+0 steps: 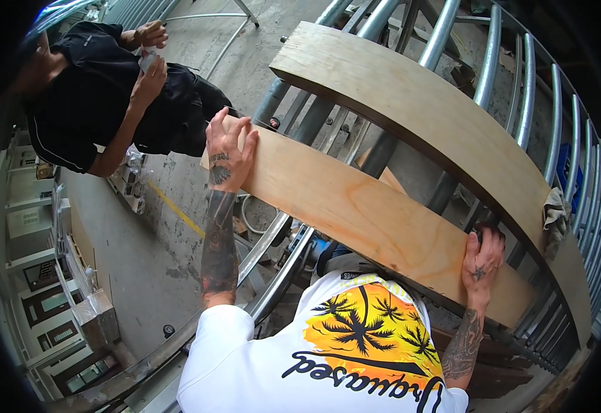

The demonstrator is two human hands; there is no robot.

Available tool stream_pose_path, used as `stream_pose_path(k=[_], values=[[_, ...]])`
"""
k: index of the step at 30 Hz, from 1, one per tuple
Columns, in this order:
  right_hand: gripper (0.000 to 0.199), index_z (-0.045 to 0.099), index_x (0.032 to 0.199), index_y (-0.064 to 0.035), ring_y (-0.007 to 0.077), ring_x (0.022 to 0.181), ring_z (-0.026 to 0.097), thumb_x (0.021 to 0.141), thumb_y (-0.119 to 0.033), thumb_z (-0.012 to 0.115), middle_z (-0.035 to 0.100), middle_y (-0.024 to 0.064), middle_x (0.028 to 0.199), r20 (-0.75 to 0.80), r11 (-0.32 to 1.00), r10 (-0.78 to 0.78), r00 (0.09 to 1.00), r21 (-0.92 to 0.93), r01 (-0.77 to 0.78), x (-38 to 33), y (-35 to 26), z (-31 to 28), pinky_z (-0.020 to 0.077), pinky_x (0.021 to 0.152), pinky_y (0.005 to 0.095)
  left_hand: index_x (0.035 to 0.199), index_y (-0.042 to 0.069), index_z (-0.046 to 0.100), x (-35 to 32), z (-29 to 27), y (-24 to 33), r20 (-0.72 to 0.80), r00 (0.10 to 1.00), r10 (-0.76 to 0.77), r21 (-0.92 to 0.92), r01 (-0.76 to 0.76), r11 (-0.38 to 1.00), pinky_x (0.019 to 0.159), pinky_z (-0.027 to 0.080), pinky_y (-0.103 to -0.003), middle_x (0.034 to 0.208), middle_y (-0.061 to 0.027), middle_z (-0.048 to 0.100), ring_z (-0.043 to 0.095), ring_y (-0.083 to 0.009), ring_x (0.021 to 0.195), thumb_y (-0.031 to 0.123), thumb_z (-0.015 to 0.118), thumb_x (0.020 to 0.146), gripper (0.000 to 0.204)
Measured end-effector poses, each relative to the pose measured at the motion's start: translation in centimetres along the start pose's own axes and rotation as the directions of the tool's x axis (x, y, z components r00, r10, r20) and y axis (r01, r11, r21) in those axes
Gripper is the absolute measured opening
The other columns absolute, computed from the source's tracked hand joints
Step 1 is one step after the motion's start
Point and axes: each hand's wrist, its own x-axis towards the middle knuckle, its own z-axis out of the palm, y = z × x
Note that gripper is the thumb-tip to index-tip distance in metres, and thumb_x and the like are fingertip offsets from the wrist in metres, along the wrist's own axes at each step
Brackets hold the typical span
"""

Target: Applying glue to the edges of wooden planks and cleaning excess glue.

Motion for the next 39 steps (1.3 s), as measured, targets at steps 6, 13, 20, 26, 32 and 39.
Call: stream_pose_path(k=[6,13,20,26,32,39], values=[[0.036,0.058,0.114,0.0011,0.0445,0.104,0.054,0.103,-0.032,0.048,0.058,0.0254,0.109,0.001,1.0,-0.012,1.0,-0.001,0.012,0.2,-0.1,-0.1,0.0443,0.093,0.0483,0.112,0.013,0.069,-1.4,0.5,3.7,0.076,0.997,0.025,-0.053,-0.021,0.998,0.114,0.026,-0.065,0.144,-0.0198,0.044,0.038,-0.0412,0.139,0.029,0.074,0.086,0.03],[0.031,0.06,0.109,-0.0017,0.0418,0.101,0.056,0.1,-0.031,0.053,0.06,0.021,0.104,-0.014,0.999,0.045,0.999,-0.02,-0.045,0.2,-0.3,0.0,0.0454,0.089,0.0489,0.122,0.008,0.065,-3.3,-0.2,6.7,0.123,0.992,-0.003,-0.069,0.012,0.998,0.113,0.029,-0.065,0.144,-0.0207,0.045,0.041,-0.0402,0.138,0.027,0.072,0.088,0.039],[0.024,0.061,0.107,-0.0009,0.0403,0.102,0.057,0.095,-0.021,0.061,0.061,0.0199,0.105,-0.03,0.999,0.025,0.999,0.035,-0.024,0.7,-2.5,-0.9,0.0474,0.089,0.0476,0.125,0.009,0.064,-5.9,-1.3,8.9,0.163,0.986,-0.04,-0.18,0.069,0.981,0.116,0.025,-0.065,0.14,-0.0211,0.05,0.043,-0.0408,0.139,0.022,0.073,0.085,0.043],[0.021,0.064,0.106,-0.0029,0.0358,0.1,0.064,0.088,-0.012,0.069,0.065,0.0166,0.106,0.048,0.73,-0.484,0.874,0.572,0.373,6.4,-10.2,-0.8,0.0532,0.086,0.0407,0.125,0.01,0.063,-9.8,-1.3,13.8,0.1,0.987,-0.127,-0.213,0.146,0.966,0.118,0.014,-0.065,0.146,-0.0206,0.047,0.038,-0.0413,0.143,0.022,0.072,0.083,0.045],[0.019,0.067,0.105,0.0002,0.0152,0.079,0.064,0.093,-0.014,0.067,0.068,0.0099,0.094,0.343,0.593,-0.657,0.672,0.785,0.179,15.0,-20.2,3.4,0.0527,0.071,0.0299,0.136,0.004,0.05,-11.6,1.1,14.5,-0.133,0.902,-0.411,-0.331,0.35,0.876,0.117,0.015,-0.066,0.158,-0.0275,0.026,0.017,-0.0522,0.147,0.025,0.062,0.084,0.057],[0.023,0.068,0.104,0.0002,0.0072,0.074,0.061,0.093,-0.02,0.069,0.068,0.0027,0.08,0.494,0.631,-0.68,0.542,0.771,0.089,18.4,-24.9,7.3,0.049,0.066,0.0249,0.133,0.004,0.053,-11.9,1.4,14.3,-0.165,0.889,-0.427,-0.435,0.323,0.841,0.118,0.014,-0.066,0.157,-0.0292,0.028,0.018,-0.0515,0.147,0.023,0.06,0.082,0.054]])
